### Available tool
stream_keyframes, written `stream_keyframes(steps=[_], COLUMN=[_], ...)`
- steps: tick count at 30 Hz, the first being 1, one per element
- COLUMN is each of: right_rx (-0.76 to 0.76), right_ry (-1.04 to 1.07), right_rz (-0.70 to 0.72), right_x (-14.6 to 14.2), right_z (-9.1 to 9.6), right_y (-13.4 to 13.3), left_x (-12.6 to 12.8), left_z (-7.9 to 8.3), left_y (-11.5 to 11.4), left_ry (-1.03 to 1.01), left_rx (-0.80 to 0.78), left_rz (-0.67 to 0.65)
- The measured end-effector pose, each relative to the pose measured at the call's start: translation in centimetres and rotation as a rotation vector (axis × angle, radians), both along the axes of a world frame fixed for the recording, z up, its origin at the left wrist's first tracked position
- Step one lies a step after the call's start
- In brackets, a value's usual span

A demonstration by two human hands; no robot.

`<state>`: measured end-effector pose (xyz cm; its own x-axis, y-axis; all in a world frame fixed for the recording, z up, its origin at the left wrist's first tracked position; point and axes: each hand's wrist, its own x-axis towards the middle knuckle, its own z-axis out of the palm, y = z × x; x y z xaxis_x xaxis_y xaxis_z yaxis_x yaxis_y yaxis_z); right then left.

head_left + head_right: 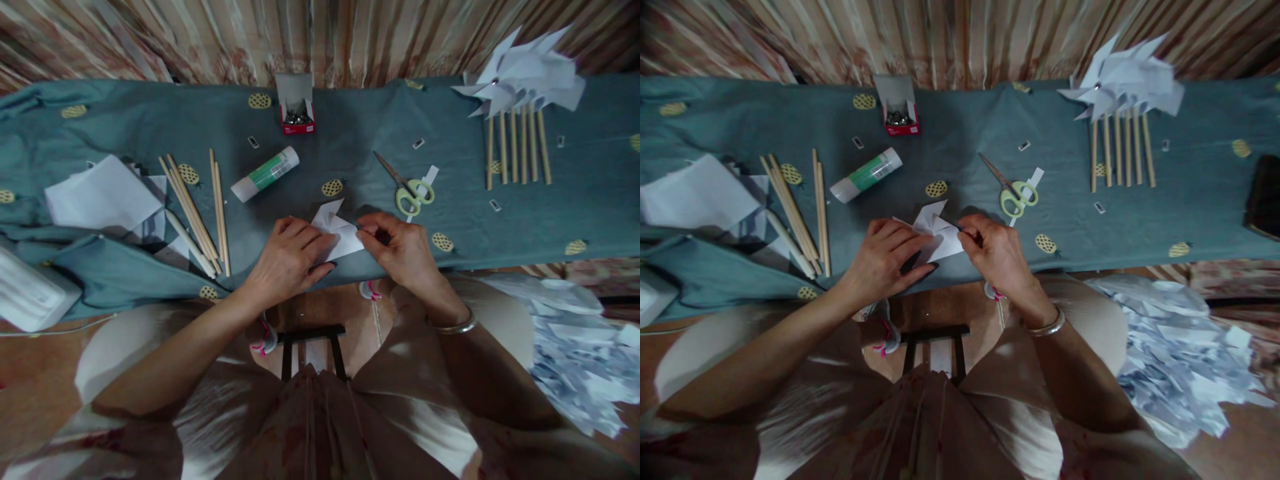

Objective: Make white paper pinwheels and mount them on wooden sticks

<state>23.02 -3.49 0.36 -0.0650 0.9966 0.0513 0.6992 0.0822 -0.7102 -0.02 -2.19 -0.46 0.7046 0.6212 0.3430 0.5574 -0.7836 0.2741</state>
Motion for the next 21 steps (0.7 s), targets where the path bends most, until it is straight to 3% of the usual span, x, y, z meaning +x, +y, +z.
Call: stream_keyframes(steps=[12, 17, 21], right_rx=[0.059, 0.023, -0.07], right_ry=[-0.008, 0.142, 0.181], right_rz=[0.032, 0.175, 0.268], right_x=[0.1, 1.0, 1.4], right_z=[-0.3, 0.0, 0.2], right_y=[-0.1, -0.4, -0.8], left_x=[1.3, 1.0, 0.5], left_z=[0.5, 0.4, 0.4], left_y=[-0.2, -0.2, -0.5], left_ry=[0.068, 0.052, 0.029], left_rx=[0.073, 0.125, 0.066], left_rz=[-0.059, -0.054, -0.06])
